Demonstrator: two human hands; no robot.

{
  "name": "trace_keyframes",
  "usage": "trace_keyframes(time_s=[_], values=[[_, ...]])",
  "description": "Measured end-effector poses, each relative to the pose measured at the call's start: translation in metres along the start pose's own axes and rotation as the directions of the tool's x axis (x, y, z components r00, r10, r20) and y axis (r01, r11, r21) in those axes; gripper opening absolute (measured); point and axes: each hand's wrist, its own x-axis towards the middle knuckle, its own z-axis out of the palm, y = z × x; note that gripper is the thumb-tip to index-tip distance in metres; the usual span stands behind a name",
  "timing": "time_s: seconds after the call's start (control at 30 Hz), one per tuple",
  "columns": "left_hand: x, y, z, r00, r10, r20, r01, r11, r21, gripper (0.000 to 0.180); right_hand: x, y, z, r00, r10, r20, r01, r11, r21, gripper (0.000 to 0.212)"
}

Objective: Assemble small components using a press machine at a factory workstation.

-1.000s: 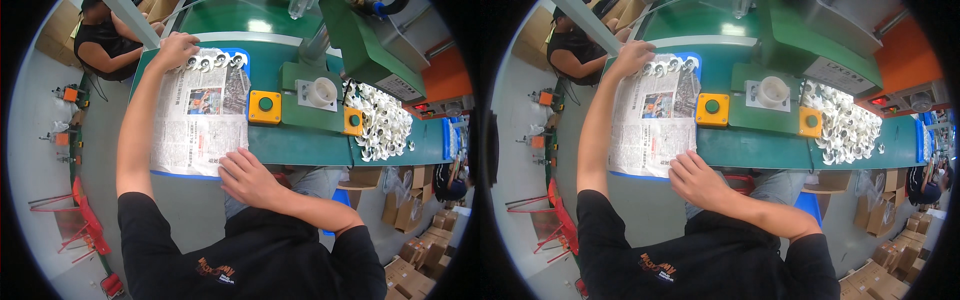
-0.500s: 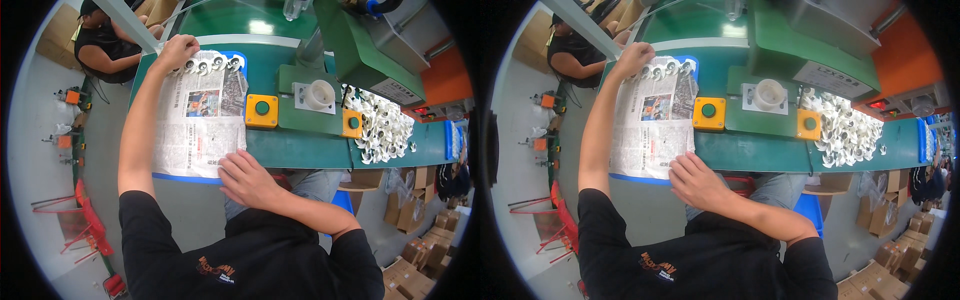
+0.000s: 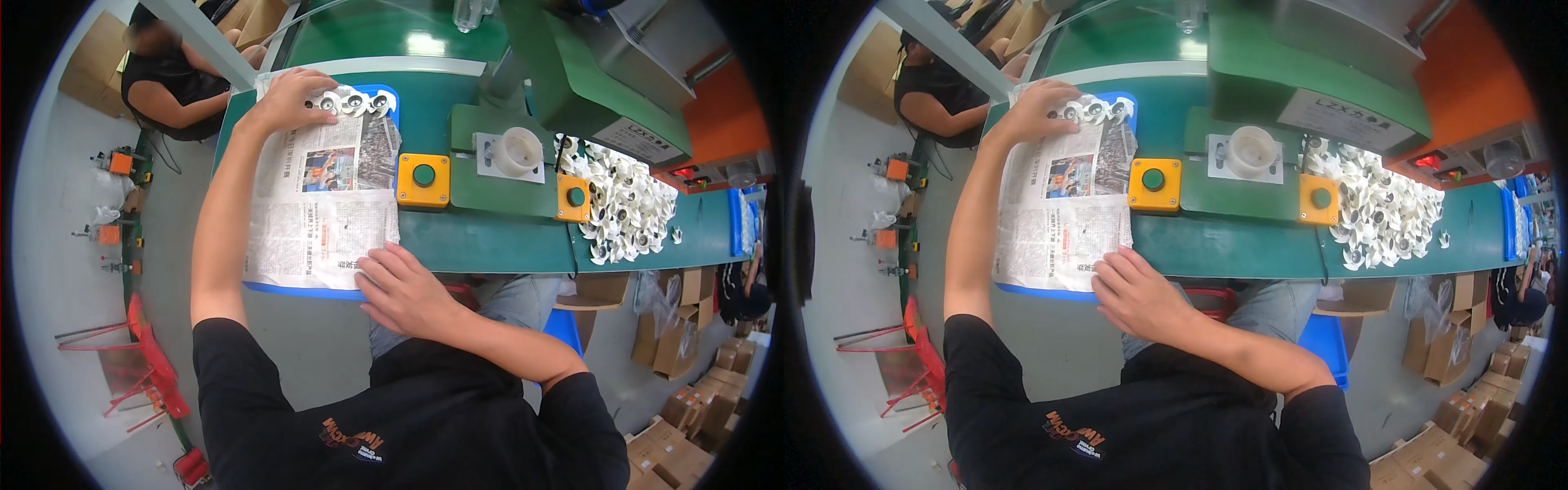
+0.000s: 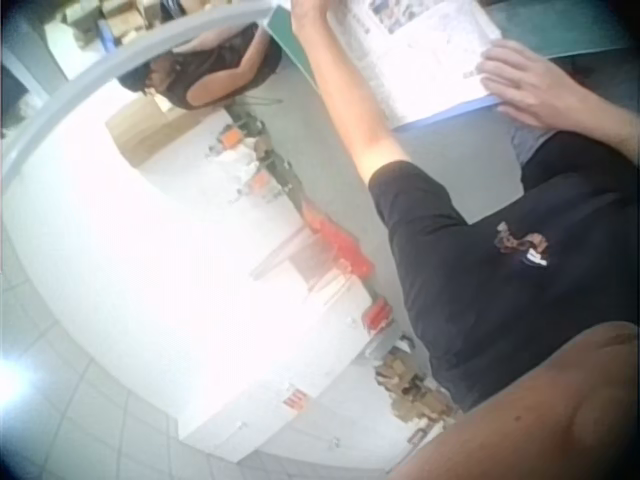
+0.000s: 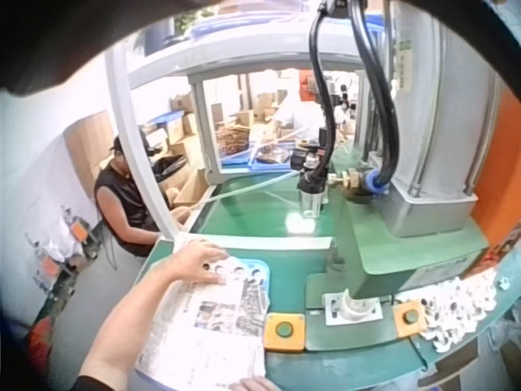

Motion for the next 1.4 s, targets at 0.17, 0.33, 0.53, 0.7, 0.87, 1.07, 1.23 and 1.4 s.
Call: trace_keyframes(time_s=[0.17, 0.33, 0.53, 0.7, 0.87, 1.07, 1.23, 1.4], values=[[-0.002, 0.012, -0.002, 0.995, -0.023, -0.099, 0.024, 1.0, 0.015, 0.069, -0.007, 0.004, 0.008, 0.999, -0.008, -0.033, 0.01, 0.998, 0.062, 0.048], [-0.028, 0.097, -0.01, 0.932, 0.072, -0.355, -0.097, 0.994, -0.051, 0.043, -0.038, 0.017, -0.031, 0.972, -0.045, -0.229, 0.071, 0.992, 0.108, 0.043], [-0.064, 0.227, 0.021, 0.934, 0.181, -0.309, -0.214, 0.974, -0.076, 0.038, -0.113, 0.099, -0.124, 0.747, 0.304, -0.591, -0.518, 0.823, -0.232, 0.043], [-0.068, 0.244, 0.043, 0.92, 0.05, -0.389, -0.098, 0.99, -0.104, 0.036, -0.138, 0.115, -0.132, 0.777, 0.38, -0.502, -0.564, 0.774, -0.287, 0.05], [-0.081, 0.253, 0.05, 0.937, -0.026, -0.348, -0.007, 0.996, -0.094, 0.04, -0.175, 0.105, -0.128, 0.608, 0.435, -0.664, -0.699, 0.69, -0.188, 0.044], [-0.08, 0.272, 0.057, 0.898, -0.071, -0.434, 0.026, 0.994, -0.11, 0.038, -0.233, 0.097, -0.125, 0.439, 0.542, -0.717, -0.873, 0.445, -0.198, 0.04], [-0.061, 0.318, 0.065, 0.884, -0.089, -0.458, -0.081, 0.937, -0.339, 0.038, -0.235, 0.107, -0.126, 0.432, 0.584, -0.687, -0.878, 0.447, -0.173, 0.042], [-0.057, 0.338, 0.066, 0.902, -0.001, -0.432, -0.178, 0.91, -0.374, 0.036, -0.242, 0.105, -0.13, 0.439, 0.592, -0.676, -0.838, 0.542, -0.068, 0.042]])
